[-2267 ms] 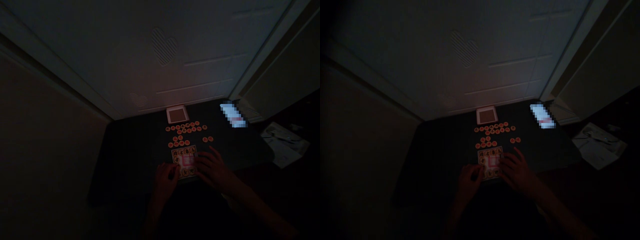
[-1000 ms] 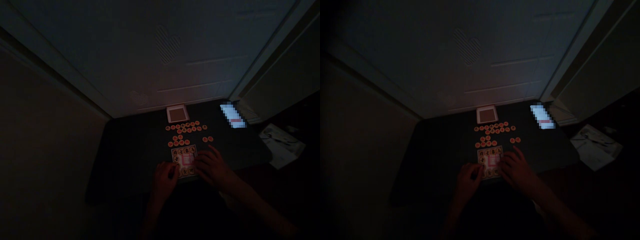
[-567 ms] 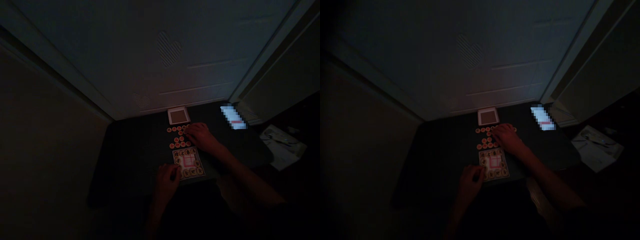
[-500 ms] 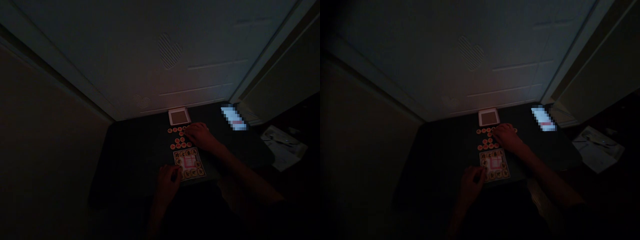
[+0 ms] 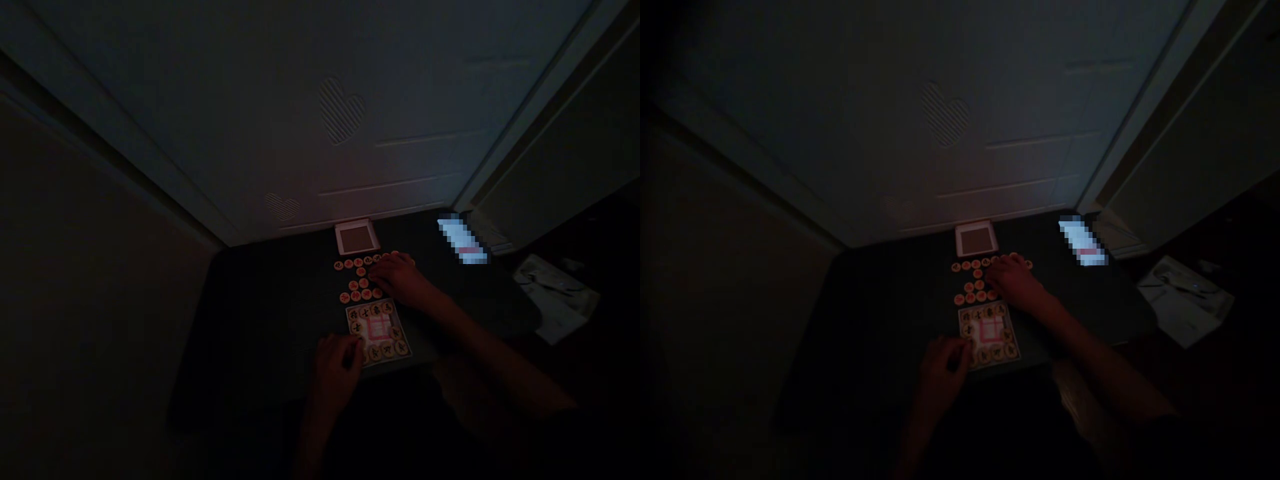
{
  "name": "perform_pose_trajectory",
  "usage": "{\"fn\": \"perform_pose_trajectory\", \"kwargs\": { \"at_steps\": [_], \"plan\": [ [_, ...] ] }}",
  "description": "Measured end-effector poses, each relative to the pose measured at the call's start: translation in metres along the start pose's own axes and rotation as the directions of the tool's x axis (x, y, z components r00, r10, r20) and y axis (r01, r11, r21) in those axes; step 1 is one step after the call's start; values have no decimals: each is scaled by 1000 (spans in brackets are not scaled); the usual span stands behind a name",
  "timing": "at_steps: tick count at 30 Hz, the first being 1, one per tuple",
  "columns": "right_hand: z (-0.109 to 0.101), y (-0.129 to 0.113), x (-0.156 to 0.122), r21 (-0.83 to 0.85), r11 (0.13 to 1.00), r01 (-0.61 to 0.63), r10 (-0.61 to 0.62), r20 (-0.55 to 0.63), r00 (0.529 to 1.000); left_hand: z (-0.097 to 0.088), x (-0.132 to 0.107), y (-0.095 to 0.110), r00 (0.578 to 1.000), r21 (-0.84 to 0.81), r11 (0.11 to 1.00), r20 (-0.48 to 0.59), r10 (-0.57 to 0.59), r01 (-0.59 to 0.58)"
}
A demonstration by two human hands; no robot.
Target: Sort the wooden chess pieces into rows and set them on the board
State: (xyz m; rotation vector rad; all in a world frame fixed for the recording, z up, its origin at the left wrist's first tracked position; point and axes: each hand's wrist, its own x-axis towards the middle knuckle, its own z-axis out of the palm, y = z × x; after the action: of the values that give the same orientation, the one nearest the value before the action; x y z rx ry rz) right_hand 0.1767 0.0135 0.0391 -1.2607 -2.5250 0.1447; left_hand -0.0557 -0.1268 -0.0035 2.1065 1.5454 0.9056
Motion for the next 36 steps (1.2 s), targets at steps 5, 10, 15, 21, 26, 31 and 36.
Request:
{"fn": "perform_pose_trajectory", "kwargs": {
  "at_steps": [5, 10, 15, 21, 26, 31, 36],
  "plan": [
    [2, 4, 6, -43, 999, 23, -22, 27, 999, 0, -1, -1, 1000, -8, 1000, 2, -3, 3],
    [3, 7, 3, -28, 1000, 2, -1, 19, 1000, -1, 0, 0, 1000, -15, 1000, -19, 2, -2],
    [4, 9, 4, 2, 1000, 8, -8, 23, 1000, -2, 2, 2, 1000, -23, 1000, -8, -6, 5],
    [3, 11, 9, 49, 998, 24, -27, 55, 998, -2, 2, 1, 1000, -40, 999, -15, 0, -1],
    [-10, 10, 1, 155, 988, 5, 0, -33, 999, -1, 1, 0, 1000, -21, 1000, -18, -6, 5],
    [-27, -4, -42, 315, 945, -87, 135, -135, 982, 0, 0, -2, 1000, -9, 1000, -6, -15, 15],
    [-22, -34, -87, 392, 916, -90, 149, -123, 981, -1, 2, 0, 1000, -21, 1000, -5, -11, 11]
  ]
}}
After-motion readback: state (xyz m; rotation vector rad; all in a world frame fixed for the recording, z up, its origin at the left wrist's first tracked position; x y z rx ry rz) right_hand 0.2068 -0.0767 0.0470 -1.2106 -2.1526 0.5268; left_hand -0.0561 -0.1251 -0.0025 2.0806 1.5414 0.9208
